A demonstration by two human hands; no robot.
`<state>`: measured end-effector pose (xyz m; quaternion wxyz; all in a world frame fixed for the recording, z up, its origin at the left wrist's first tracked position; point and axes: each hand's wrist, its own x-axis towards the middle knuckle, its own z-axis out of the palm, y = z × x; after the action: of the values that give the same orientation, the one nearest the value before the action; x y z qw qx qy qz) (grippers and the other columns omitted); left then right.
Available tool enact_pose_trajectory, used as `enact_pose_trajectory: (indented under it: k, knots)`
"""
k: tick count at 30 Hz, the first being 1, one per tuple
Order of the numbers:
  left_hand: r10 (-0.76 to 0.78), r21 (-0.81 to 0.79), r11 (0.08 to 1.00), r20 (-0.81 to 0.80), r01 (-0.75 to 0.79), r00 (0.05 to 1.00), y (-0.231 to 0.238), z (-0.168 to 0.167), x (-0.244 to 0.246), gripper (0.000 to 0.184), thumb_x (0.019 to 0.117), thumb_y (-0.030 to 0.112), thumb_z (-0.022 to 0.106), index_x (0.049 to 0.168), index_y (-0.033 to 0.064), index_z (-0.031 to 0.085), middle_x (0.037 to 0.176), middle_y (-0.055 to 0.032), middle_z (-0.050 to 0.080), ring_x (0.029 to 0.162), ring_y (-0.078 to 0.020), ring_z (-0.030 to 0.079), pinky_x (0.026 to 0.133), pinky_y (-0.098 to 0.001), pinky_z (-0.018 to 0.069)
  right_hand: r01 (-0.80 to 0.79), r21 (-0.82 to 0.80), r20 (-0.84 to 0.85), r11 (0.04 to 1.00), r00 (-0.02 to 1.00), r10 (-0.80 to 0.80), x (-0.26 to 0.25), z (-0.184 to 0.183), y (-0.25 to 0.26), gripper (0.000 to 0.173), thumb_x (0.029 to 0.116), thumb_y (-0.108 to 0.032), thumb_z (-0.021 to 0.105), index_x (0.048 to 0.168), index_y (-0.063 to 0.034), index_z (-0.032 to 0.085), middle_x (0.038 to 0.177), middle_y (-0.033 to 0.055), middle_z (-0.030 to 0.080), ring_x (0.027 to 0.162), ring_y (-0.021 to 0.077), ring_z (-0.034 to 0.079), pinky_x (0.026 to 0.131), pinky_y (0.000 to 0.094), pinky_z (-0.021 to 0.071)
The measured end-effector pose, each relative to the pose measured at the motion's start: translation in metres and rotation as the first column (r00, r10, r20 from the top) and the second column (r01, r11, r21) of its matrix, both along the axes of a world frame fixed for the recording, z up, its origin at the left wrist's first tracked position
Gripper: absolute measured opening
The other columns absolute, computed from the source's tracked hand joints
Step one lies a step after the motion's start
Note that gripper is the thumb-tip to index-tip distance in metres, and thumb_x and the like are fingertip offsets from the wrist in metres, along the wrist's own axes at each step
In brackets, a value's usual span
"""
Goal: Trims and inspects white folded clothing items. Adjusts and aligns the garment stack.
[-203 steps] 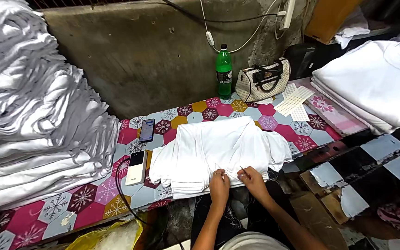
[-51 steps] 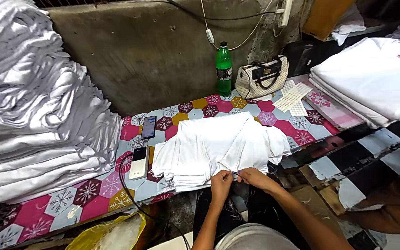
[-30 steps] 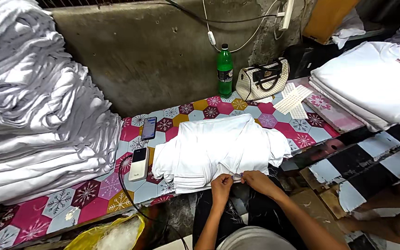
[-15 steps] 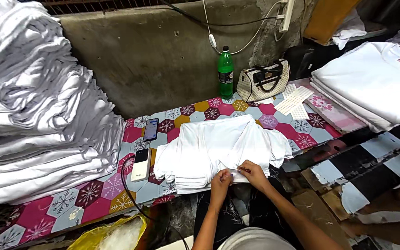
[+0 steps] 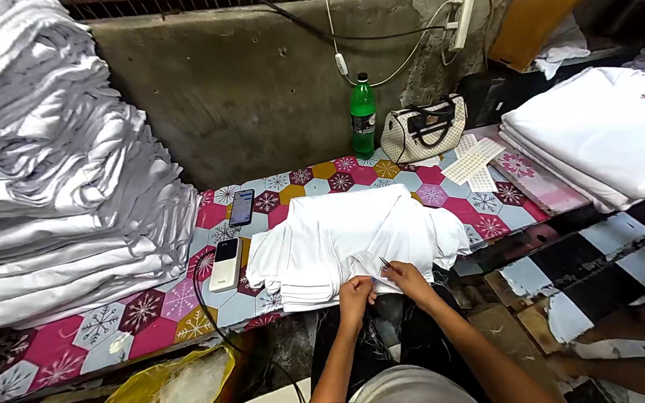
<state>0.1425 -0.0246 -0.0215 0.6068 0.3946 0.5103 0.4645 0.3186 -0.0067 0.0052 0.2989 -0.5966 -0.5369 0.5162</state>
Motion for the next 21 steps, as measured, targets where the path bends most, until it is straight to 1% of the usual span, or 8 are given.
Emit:
enact_pose_trajectory:
  k: [1, 3, 4, 6, 9, 13, 17, 21]
  knots:
    - [0.006, -0.006, 1.000, 0.005, -0.006, 1.000, 0.000, -0.001, 0.000, 0.011, 0.0964, 0.000, 0.062, 0.094, -0.0060, 0.070, 0.065, -0.0034, 0.067, 0.052, -0.0078, 0.062, 0.054, -0.0235, 0.0553, -0.013, -0.006, 0.015, 1.000, 1.000, 0.014, 0.001, 0.005, -0.003, 0.035, 0.1092, -0.026, 0.048, 0.108, 0.0014, 0.069, 0.082, 0.0034, 0.062, 0.069, 0.0079, 0.052, 0.068, 0.0287, 0.0455]
    - [0.019, -0.016, 1.000, 0.014, -0.019, 1.000, -0.002, -0.002, 0.000, 0.011, 0.0967, 0.000, 0.061, 0.092, -0.0057, 0.069, 0.064, -0.0034, 0.066, 0.052, -0.0084, 0.062, 0.054, -0.0237, 0.0554, -0.046, -0.044, 0.024, 0.998, 0.999, 0.047, 0.004, 0.017, -0.014, 0.046, 0.1129, -0.030, 0.032, 0.114, -0.0017, 0.068, 0.076, -0.0023, 0.055, 0.063, 0.0059, 0.047, 0.062, 0.0260, 0.0417]
    - [0.023, -0.015, 1.000, 0.017, -0.023, 1.000, -0.003, -0.002, -0.001, 0.011, 0.0963, 0.000, 0.061, 0.092, -0.0056, 0.069, 0.064, -0.0033, 0.066, 0.052, -0.0082, 0.062, 0.053, -0.0235, 0.0553, -0.079, -0.072, 0.045, 0.994, 0.996, 0.083, 0.006, 0.023, -0.020, 0.046, 0.1129, -0.027, 0.030, 0.116, -0.0014, 0.068, 0.075, -0.0016, 0.055, 0.065, 0.0076, 0.048, 0.064, 0.0279, 0.0432]
    - [0.030, -0.012, 0.999, 0.015, -0.030, 0.999, -0.005, -0.002, 0.000, 0.010, 0.0954, -0.001, 0.062, 0.091, -0.0055, 0.069, 0.063, -0.0033, 0.066, 0.050, -0.0079, 0.061, 0.052, -0.0233, 0.0548, -0.154, -0.134, 0.123, 0.979, 0.978, 0.170, 0.007, 0.026, -0.028, 0.044, 0.1128, -0.025, 0.031, 0.117, -0.0007, 0.068, 0.079, 0.0040, 0.057, 0.071, 0.0141, 0.052, 0.073, 0.0351, 0.0468]
    - [0.031, -0.004, 1.000, 0.002, -0.031, 1.000, -0.007, -0.002, 0.001, 0.008, 0.0945, -0.002, 0.063, 0.090, -0.0058, 0.069, 0.063, -0.0038, 0.066, 0.050, -0.0082, 0.061, 0.051, -0.0236, 0.0549, -0.195, -0.183, 0.224, 0.964, 0.946, 0.234, 0.002, 0.015, -0.030, 0.045, 0.1130, -0.027, 0.032, 0.116, -0.0013, 0.069, 0.086, 0.0119, 0.061, 0.081, 0.0243, 0.058, 0.082, 0.0469, 0.0479]
    - [0.034, 0.001, 0.999, -0.029, -0.033, 0.999, -0.009, 0.000, 0.000, 0.007, 0.0939, -0.002, 0.064, 0.091, -0.0054, 0.070, 0.063, -0.0037, 0.066, 0.050, -0.0082, 0.061, 0.051, -0.0237, 0.0545, -0.225, -0.194, 0.266, 0.955, 0.925, 0.272, -0.009, 0.009, -0.023, 0.047, 0.1130, -0.028, 0.030, 0.115, -0.0006, 0.068, 0.089, 0.0144, 0.061, 0.084, 0.0282, 0.058, 0.084, 0.0506, 0.0471]
    - [0.025, 0.002, 1.000, -0.064, -0.025, 0.998, -0.007, -0.002, 0.001, 0.008, 0.0948, 0.000, 0.065, 0.094, -0.0064, 0.070, 0.066, -0.0048, 0.068, 0.052, -0.0085, 0.062, 0.053, -0.0249, 0.0555, -0.204, -0.198, 0.320, 0.959, 0.911, 0.260, -0.015, 0.009, -0.017, 0.047, 0.1127, -0.028, 0.031, 0.115, 0.0016, 0.068, 0.100, 0.0205, 0.067, 0.096, 0.0352, 0.064, 0.090, 0.0569, 0.0481]
    - [0.033, 0.003, 0.999, -0.090, -0.033, 0.995, -0.008, -0.009, 0.002, 0.007, 0.0940, -0.001, 0.066, 0.093, -0.0058, 0.070, 0.065, -0.0046, 0.067, 0.051, -0.0083, 0.062, 0.052, -0.0244, 0.0555, -0.185, -0.205, 0.357, 0.961, 0.900, 0.249, -0.014, 0.002, -0.018, 0.044, 0.1122, -0.027, 0.033, 0.115, 0.0001, 0.069, 0.102, 0.0198, 0.069, 0.099, 0.0355, 0.065, 0.091, 0.0577, 0.0482]
